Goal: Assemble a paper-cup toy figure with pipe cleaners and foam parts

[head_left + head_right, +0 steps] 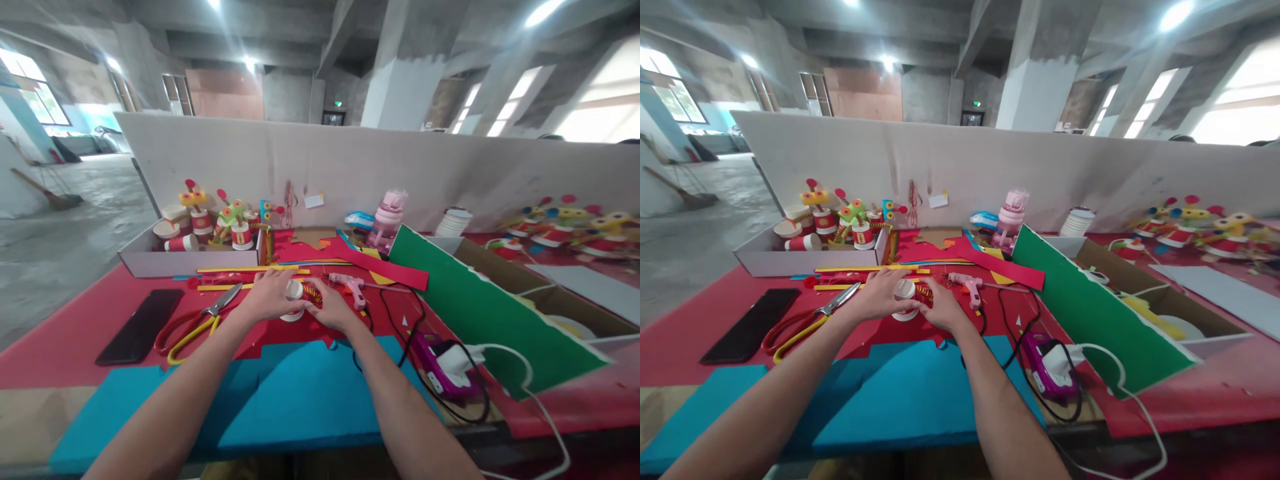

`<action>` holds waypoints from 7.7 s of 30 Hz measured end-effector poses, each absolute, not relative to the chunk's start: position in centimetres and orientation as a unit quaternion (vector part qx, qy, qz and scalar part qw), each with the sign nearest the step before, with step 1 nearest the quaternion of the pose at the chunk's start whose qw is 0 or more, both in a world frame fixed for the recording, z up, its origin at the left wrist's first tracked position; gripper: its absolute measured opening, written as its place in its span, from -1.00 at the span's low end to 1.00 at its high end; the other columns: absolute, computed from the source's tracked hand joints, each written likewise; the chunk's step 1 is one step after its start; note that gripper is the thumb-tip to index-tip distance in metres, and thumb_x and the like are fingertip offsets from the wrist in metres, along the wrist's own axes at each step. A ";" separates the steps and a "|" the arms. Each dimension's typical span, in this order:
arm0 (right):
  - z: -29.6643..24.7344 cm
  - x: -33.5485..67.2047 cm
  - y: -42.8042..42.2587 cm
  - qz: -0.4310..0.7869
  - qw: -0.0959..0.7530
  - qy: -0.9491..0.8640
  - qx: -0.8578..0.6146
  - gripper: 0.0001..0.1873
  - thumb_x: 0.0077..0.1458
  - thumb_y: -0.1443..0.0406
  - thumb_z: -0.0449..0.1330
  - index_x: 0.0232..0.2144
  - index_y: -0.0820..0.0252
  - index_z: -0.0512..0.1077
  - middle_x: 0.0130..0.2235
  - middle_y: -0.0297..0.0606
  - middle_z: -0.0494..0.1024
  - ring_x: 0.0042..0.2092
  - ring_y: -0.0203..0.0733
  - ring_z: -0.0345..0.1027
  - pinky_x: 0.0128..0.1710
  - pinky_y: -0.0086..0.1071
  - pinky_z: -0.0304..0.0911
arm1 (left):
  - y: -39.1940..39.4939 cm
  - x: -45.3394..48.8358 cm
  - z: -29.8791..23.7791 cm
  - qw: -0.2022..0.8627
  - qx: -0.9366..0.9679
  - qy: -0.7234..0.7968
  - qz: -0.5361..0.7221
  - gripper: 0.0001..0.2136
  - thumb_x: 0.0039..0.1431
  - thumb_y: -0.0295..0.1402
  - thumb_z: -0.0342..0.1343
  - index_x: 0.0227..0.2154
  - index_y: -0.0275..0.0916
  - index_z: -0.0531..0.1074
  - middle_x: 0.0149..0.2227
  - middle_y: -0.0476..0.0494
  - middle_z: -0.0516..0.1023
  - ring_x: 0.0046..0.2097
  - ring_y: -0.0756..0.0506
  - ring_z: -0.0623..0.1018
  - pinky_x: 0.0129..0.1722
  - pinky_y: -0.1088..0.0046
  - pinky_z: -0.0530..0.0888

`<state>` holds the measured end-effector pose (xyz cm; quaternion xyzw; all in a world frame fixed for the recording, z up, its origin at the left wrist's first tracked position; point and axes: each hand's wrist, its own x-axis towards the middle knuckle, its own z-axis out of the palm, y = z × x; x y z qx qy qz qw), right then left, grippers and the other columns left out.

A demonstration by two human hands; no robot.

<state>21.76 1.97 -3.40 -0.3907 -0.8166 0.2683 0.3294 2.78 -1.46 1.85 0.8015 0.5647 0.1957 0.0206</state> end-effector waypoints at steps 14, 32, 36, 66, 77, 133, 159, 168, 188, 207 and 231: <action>-3.4 21.9 2.5 0.345 0.440 -0.739 -0.376 -0.77 0.05 0.30 0.19 -0.18 0.12 0.36 -0.17 -0.24 0.53 -0.10 -0.14 0.44 -0.10 -0.25 0.33 | -1.5 2.9 -0.1 -0.002 0.775 0.579 0.253 -0.63 0.13 -0.11 0.08 -0.07 -0.19 0.45 -0.05 -0.24 0.57 0.01 -0.31 0.46 -0.04 0.11 0.32; -3.0 21.3 2.2 0.313 0.459 -0.752 -0.353 -0.85 0.10 0.23 0.19 -0.28 0.13 0.49 -0.22 -0.25 0.60 -0.16 -0.17 0.47 -0.10 -0.29 0.31 | -1.6 2.7 0.1 0.020 0.784 0.567 0.252 -0.64 0.14 -0.08 0.08 -0.10 -0.18 0.48 -0.05 -0.25 0.56 0.01 -0.30 0.46 -0.06 0.16 0.32; -3.2 21.2 2.3 0.325 0.465 -0.748 -0.344 -0.83 0.10 0.22 0.19 -0.27 0.14 0.51 -0.22 -0.25 0.61 -0.18 -0.16 0.47 -0.13 -0.29 0.33 | -1.5 2.5 0.0 0.026 0.783 0.567 0.256 -0.61 0.13 -0.08 0.09 -0.05 -0.19 0.46 -0.04 -0.26 0.56 0.02 -0.30 0.45 -0.04 0.15 0.32; -2.7 21.5 2.1 0.340 0.446 -0.750 -0.351 -0.77 0.11 0.21 0.19 -0.18 0.14 0.50 -0.18 -0.21 0.60 -0.16 -0.17 0.47 -0.14 -0.31 0.33 | -1.7 2.5 0.5 0.021 0.786 0.569 0.241 -0.55 0.15 -0.05 0.07 0.01 -0.18 0.43 -0.01 -0.21 0.56 0.05 -0.30 0.46 -0.01 0.15 0.31; -2.4 22.1 2.5 0.252 0.537 -0.678 -0.435 -0.73 0.14 0.11 0.12 -0.39 0.17 0.49 -0.35 -0.25 0.59 -0.25 -0.17 0.44 -0.19 -0.32 0.29 | -2.0 2.1 1.1 -0.074 0.778 0.541 0.312 -0.53 0.21 -0.07 0.02 0.10 -0.20 0.33 -0.02 -0.24 0.53 0.01 -0.25 0.45 -0.04 0.17 0.32; -3.0 19.8 0.6 0.151 0.547 -0.705 -0.426 -0.77 0.24 0.31 0.04 -0.47 0.14 0.35 -0.46 -0.30 0.47 -0.37 -0.24 0.29 -0.24 -0.33 0.13 | 24.8 8.3 0.9 -0.035 0.827 0.554 0.083 -0.75 0.12 -0.40 -0.01 -0.29 -0.31 0.57 -0.21 -0.41 0.62 -0.13 -0.26 0.58 -0.16 0.31 0.42; -1.1 22.3 1.8 0.670 0.558 -0.400 -0.282 -0.55 -0.10 -0.08 0.29 -0.39 0.17 0.50 -0.52 -0.31 0.53 -0.52 -0.24 0.34 -0.61 -0.45 0.13 | -3.1 6.1 4.1 -0.211 0.908 0.268 0.244 -0.84 0.18 -0.49 0.04 -0.27 -0.14 0.49 -0.07 -0.15 0.59 0.01 -0.15 0.50 0.01 0.20 0.41; -2.4 20.9 1.9 0.663 0.550 -0.429 -0.271 -0.63 -0.06 0.01 0.31 -0.32 0.16 0.52 -0.45 -0.33 0.53 -0.54 -0.31 0.30 -0.57 -0.44 0.20 | -2.1 5.4 1.7 -0.107 0.852 0.367 0.357 -0.72 0.13 -0.55 0.03 -0.21 -0.08 0.52 0.04 -0.17 0.46 0.05 -0.18 0.41 0.00 0.13 0.39; -1.2 20.6 -0.2 0.416 0.578 -0.632 -0.305 -0.89 0.05 0.32 0.17 -0.35 0.17 0.50 -0.47 -0.36 0.45 -0.49 -0.32 0.27 -0.47 -0.46 0.19 | -3.5 5.0 1.6 0.370 0.557 0.434 0.603 -0.77 0.01 -0.26 0.27 -0.53 -0.27 0.38 -0.30 -0.09 0.44 -0.28 -0.03 0.43 -0.30 0.50 0.38; -0.3 21.5 -0.6 0.116 0.556 -0.783 -0.253 -0.76 0.09 0.51 0.05 -0.38 0.18 0.47 -0.35 -0.23 0.47 -0.32 -0.26 0.37 -0.34 -0.46 0.31 | -4.2 4.9 1.9 0.395 0.548 0.437 0.595 -0.77 0.04 -0.27 0.24 -0.59 -0.27 0.39 -0.27 -0.13 0.49 -0.20 -0.08 0.45 -0.23 0.45 0.38; -1.0 20.3 0.3 0.633 0.595 -0.388 -0.308 -0.84 -0.19 0.29 0.31 -0.48 0.18 0.42 -0.62 -0.47 0.33 -0.58 -0.40 0.14 -0.58 -0.51 0.12 | -4.1 2.8 3.4 0.299 0.565 0.481 0.600 -0.77 0.19 -0.20 0.08 -0.45 -0.25 0.45 -0.43 -0.07 0.49 -0.33 -0.04 0.45 -0.28 0.48 0.38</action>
